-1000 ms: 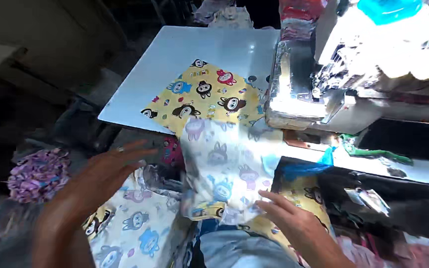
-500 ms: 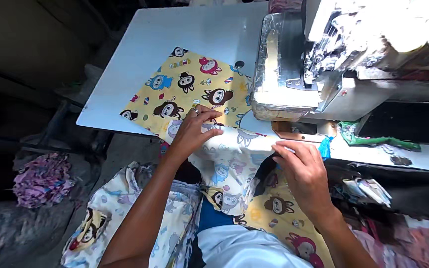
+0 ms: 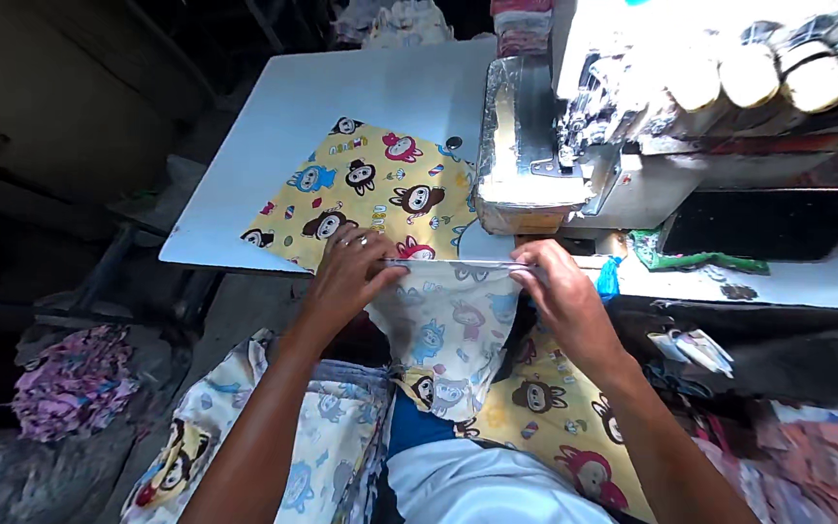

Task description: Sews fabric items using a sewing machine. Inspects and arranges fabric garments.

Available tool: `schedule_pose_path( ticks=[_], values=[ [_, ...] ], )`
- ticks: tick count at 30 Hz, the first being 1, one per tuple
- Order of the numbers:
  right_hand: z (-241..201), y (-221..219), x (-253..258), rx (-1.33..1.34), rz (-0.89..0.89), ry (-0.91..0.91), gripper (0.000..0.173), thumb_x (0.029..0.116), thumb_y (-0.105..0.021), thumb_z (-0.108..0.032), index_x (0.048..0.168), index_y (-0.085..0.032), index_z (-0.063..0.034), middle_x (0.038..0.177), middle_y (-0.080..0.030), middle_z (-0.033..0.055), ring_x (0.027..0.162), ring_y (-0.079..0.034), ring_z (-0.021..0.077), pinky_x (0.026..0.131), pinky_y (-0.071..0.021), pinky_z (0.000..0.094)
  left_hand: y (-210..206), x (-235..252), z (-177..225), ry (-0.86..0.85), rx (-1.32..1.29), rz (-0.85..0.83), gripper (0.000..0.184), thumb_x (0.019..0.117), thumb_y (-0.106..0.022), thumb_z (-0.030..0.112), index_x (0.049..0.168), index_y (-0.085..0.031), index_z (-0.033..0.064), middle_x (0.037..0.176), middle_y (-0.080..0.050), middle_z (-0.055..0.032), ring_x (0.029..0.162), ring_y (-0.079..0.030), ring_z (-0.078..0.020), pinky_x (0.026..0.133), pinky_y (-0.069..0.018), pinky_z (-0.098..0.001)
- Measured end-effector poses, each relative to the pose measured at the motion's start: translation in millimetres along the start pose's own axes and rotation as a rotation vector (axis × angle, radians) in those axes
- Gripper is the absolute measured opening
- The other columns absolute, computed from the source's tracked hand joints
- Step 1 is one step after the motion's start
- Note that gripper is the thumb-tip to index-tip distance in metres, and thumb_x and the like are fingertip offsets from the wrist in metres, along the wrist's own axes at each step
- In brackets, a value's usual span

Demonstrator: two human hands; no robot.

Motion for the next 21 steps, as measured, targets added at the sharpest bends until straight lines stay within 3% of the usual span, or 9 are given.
schedule_pose_path(
  ticks=[2,4,5,8,10,13,15,17,21],
  values=[
    [-7.1,22.1,-4.2,0.133,0.084,-0.026,0.013,0.1017,-0.061,-0.011,0.11,-0.066,-0.0024,0.098,-0.069,0.0082,0.085,-0.068,0.0138,0.077,-0.0571,0.0307,15.2,-17.7,10.1,0.04,-0.066,-0.005,0.027,0.0996,-0.063,0.027,0.102,-0.069,0.001,0.098,-0.07,-0.0111,0.1,-0.067,-0.0274,0.105,-0.0457,-0.0544],
    [-14.5,43.1,-2.9,0.229,0.18,-0.027,0.013,0.0993,-0.063,-0.008,0.11,-0.07,-0.0039,0.101,-0.071,0.0045,0.091,-0.069,0.0064,0.083,-0.0574,0.023,25.2,-30.7,17.2,0.034,-0.06,-0.001,0.022,0.096,-0.067,0.026,0.102,-0.07,0.0045,0.089,-0.069,-0.0056,0.083,-0.066,-0.0199,0.085,-0.0524,-0.0482],
    [-16.6,51.0,-1.0,0.287,0.216,-0.024,0.014,0.0986,-0.064,-0.006,0.11,-0.071,-0.0035,0.104,-0.072,0.0033,0.095,-0.068,0.0046,0.086,-0.0571,0.0209,28.6,-36.3,17.7,0.028,-0.037,0.007,0.022,0.0949,-0.068,0.025,0.1,-0.073,0.0048,0.09,-0.069,-0.0067,0.083,-0.067,-0.0214,0.083,-0.053,-0.0494],
    [-12.7,64.5,3.7,0.456,0.292,-0.073,0.015,0.0958,-0.068,-0.005,0.11,-0.072,-0.0046,0.104,-0.073,-0.0011,0.093,-0.069,0.0011,0.084,-0.0579,0.0173,44.1,-51.0,12.4,0.083,-0.122,0.116,0.025,0.0975,-0.065,0.029,0.098,-0.075,0.0058,0.107,-0.068,-0.0071,0.099,-0.066,-0.0186,0.087,-0.0539,-0.0407],
    [-4.9,67.3,4.0,0.576,0.323,-0.15,0.011,0.0928,-0.072,-0.005,0.103,-0.071,-0.009,0.096,-0.073,-0.0056,0.085,-0.068,-0.0012,0.075,-0.0574,0.0151,56.9,-53.3,12.3,0.168,-0.417,0.19,0.023,0.102,-0.06,0.038,0.099,-0.072,0.0186,0.111,-0.068,0.0078,0.104,-0.065,-0.0038,0.09,-0.0556,-0.0249],
    [7.5,66.6,3.4,0.693,0.339,-0.226,0.01,0.092,-0.073,-0.006,0.098,-0.068,-0.013,0.088,-0.07,-0.0085,0.075,-0.064,-0.0028,0.068,-0.0537,0.0133,73.9,-41.3,24.1,0.237,-0.742,0.304,0.013,0.1016,-0.06,0.042,0.097,-0.069,0.0337,0.087,-0.068,0.0169,0.081,-0.068,-0.0012,0.081,-0.0597,-0.0235],
    [13.7,66.2,5.0,0.701,0.351,-0.237,0.01,0.0918,-0.073,-0.007,0.098,-0.068,-0.0118,0.086,-0.069,-0.0071,0.074,-0.064,-0.0018,0.068,-0.0543,0.0141,78.9,-26.9,29.6,0.233,-0.707,0.366,0.01,0.1028,-0.06,0.038,0.098,-0.067,0.0337,0.086,-0.067,0.0189,0.077,-0.067,0.0002,0.075,-0.0604,-0.022],
    [14.8,66.8,7.6,0.628,0.358,-0.233,0.012,0.0903,-0.076,-0.009,0.098,-0.067,-0.0104,0.087,-0.07,-0.0057,0.074,-0.065,-0.0014,0.067,-0.0556,0.0146,74.0,-11.4,38.6,0.192,-0.596,0.372,0.009,0.1039,-0.058,0.035,0.108,-0.064,0.0293,0.099,-0.066,0.0197,0.088,-0.066,0.0024,0.082,-0.0587,-0.022],
    [-5.4,65.9,15.9,0.385,0.321,-0.137,0.012,0.0906,-0.077,-0.015,0.098,-0.069,-0.0085,0.09,-0.069,-0.0017,0.075,-0.062,0.0001,0.066,-0.0519,0.0158,43.0,14.4,89.6,0.084,-0.435,0.311,0.045,0.0963,-0.069,0.042,0.13,-0.054,0.0155,0.115,-0.063,0.0071,0.103,-0.063,-0.0007,0.088,-0.0555,-0.0246]
  ],
)
Point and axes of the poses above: each hand's wrist, its own x-axis towards the middle knuckle, its own y-axis out of the back of the hand, z = x × y, the point moved 7 cm from there along x, towards the middle knuckle
